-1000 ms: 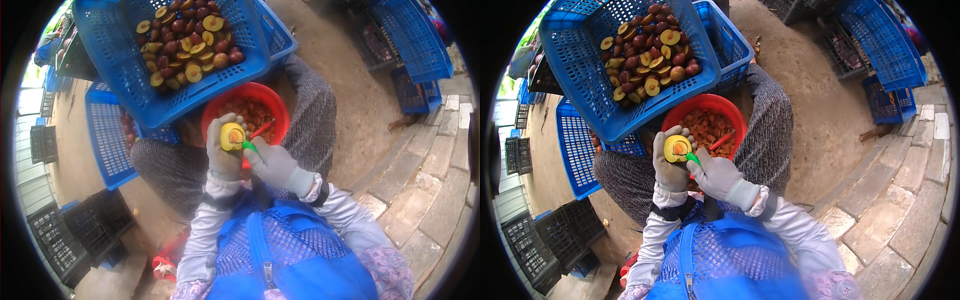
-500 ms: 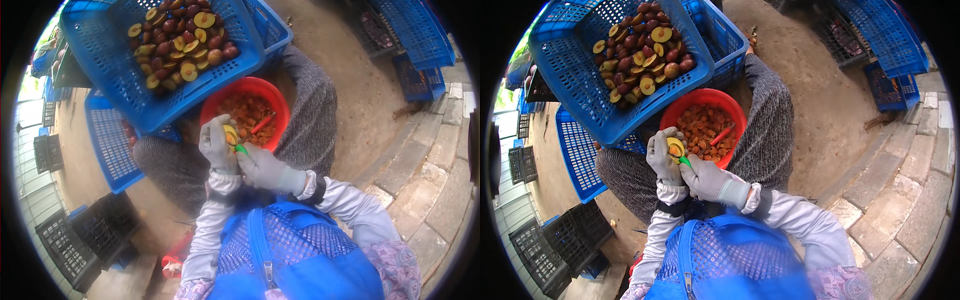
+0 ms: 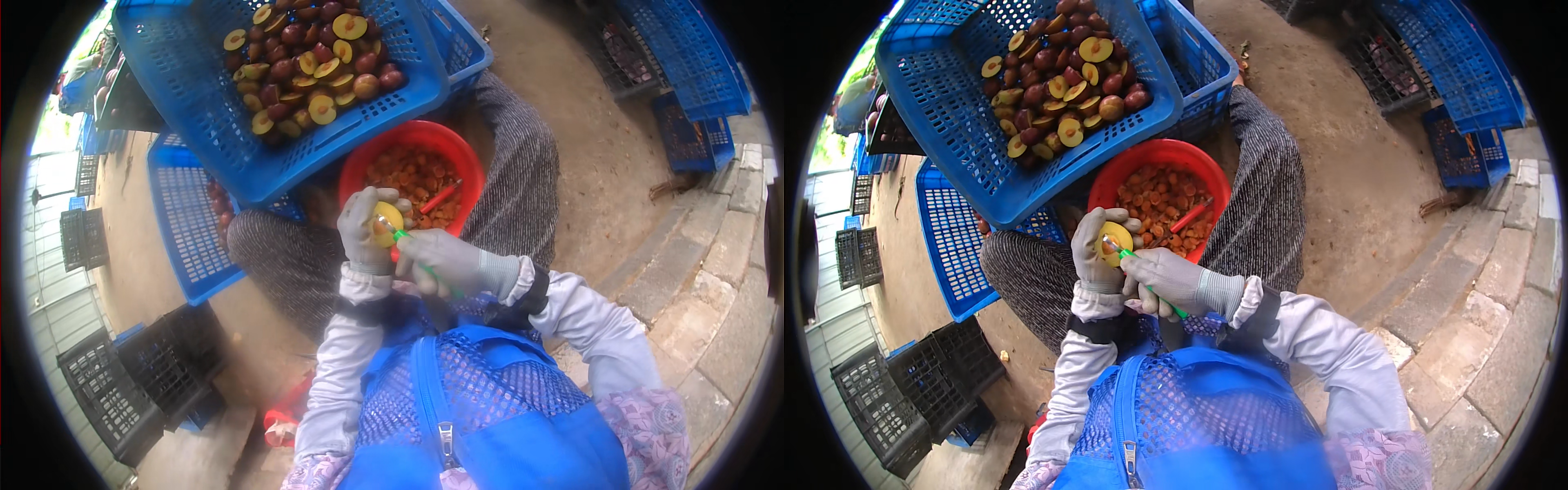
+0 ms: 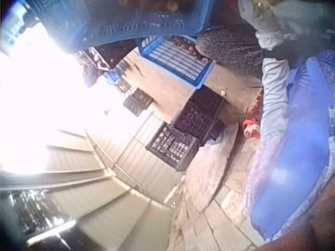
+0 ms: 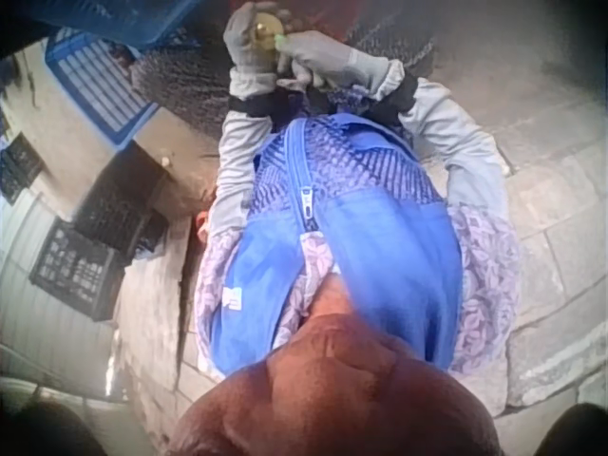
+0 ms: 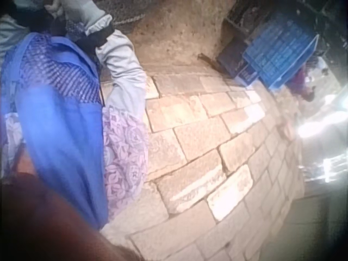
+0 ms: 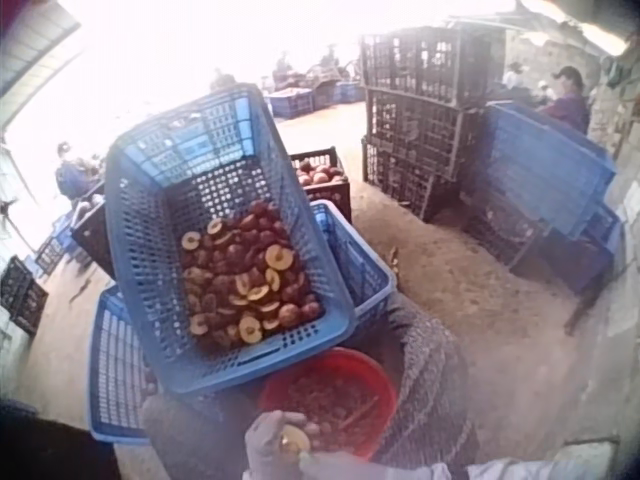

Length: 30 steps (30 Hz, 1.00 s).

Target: Removing the pits from nectarines using a paring knife and placing the fruit into a red bucket.

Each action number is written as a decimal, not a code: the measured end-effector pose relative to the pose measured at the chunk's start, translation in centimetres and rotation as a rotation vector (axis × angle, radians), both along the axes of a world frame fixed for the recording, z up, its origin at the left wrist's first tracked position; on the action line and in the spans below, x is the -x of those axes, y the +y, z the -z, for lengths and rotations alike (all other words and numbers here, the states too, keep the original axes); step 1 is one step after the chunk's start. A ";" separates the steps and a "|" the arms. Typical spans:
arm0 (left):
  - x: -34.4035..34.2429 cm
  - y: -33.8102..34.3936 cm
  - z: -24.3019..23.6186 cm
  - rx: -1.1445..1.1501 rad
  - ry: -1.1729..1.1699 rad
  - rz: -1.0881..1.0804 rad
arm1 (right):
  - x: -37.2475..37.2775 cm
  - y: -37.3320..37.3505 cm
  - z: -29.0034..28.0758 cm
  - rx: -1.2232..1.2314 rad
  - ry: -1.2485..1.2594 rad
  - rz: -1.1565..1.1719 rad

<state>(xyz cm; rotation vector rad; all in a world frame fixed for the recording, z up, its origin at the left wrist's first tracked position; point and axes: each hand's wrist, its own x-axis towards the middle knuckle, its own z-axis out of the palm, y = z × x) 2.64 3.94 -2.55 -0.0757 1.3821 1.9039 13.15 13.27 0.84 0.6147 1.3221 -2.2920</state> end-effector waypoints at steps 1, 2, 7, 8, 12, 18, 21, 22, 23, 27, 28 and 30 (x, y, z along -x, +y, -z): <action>0.2 -0.2 0.0 0.023 0.160 0.109 | 0.0 0.2 -0.2 -0.010 -0.016 -0.034; 0.6 -0.3 0.2 0.076 0.144 0.179 | 0.0 0.4 -0.2 -0.019 -0.032 -0.068; 1.6 -0.2 -0.4 0.096 -0.021 0.231 | 0.5 0.9 1.6 0.065 -0.019 -0.146; 1.4 0.0 -0.7 0.029 -0.074 0.174 | 0.5 1.0 1.8 0.125 0.018 -0.122; 0.9 -0.4 -0.2 0.041 -0.001 0.163 | 1.0 1.5 1.1 0.339 -0.176 -0.190; 1.6 -0.8 0.3 -0.015 -0.055 0.197 | 1.3 0.8 4.1 0.639 -0.142 -0.183; 1.9 -0.7 -0.1 -0.113 -0.468 -0.083 | 2.0 0.2 4.1 0.951 -0.154 -0.052; 2.5 -1.0 -0.1 -0.120 -0.462 -0.116 | 2.2 0.1 4.4 1.007 -0.128 -0.065; 3.3 -1.1 -0.3 -0.127 -0.457 -0.149 | 2.4 0.1 4.5 1.064 -0.102 -0.079; 7.4 -2.7 -2.1 -0.210 -0.437 -0.280 | 3.8 0.6 2.6 0.790 0.006 -0.246; 8.3 -2.7 -2.5 -0.256 -0.422 -0.302 | 3.7 1.5 2.8 0.754 0.014 -0.209; 11.2 -3.9 -4.0 -0.234 -0.156 -0.402 | 3.7 3.2 3.2 0.577 0.092 -0.154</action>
